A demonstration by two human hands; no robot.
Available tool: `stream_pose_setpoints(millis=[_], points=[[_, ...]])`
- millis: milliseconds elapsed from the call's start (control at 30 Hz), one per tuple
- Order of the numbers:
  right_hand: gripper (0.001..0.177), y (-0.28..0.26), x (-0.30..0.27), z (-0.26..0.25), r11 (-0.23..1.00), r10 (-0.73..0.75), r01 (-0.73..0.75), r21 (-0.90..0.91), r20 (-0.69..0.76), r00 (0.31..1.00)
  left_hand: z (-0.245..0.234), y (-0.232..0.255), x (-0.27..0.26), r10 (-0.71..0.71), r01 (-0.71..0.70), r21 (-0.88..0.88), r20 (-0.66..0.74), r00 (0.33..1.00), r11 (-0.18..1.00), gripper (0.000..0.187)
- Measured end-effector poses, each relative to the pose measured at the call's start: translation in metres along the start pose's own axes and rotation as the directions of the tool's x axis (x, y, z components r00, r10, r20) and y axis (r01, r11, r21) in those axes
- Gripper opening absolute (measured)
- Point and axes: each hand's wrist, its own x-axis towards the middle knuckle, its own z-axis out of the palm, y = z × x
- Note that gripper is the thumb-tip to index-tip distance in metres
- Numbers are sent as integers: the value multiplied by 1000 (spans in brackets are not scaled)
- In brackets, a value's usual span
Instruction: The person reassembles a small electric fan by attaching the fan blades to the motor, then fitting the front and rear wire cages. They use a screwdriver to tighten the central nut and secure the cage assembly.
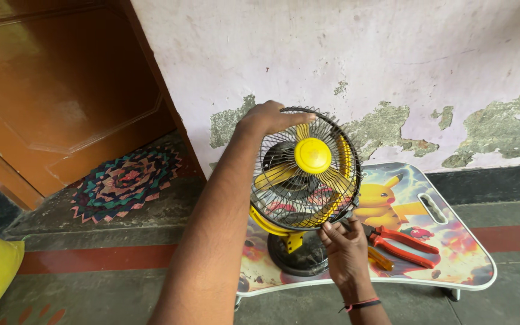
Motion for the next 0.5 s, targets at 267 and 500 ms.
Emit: stream_pose_setpoints(millis=[267, 500], points=[[45, -45, 5, 6, 998, 59, -58, 12, -62, 996, 19, -16, 16, -101, 103, -113, 21, 995, 988, 127], [49, -50, 10, 19, 1000, 26, -27, -4, -86, 996, 31, -55, 33, -127, 133, -278, 39, 991, 951, 130]])
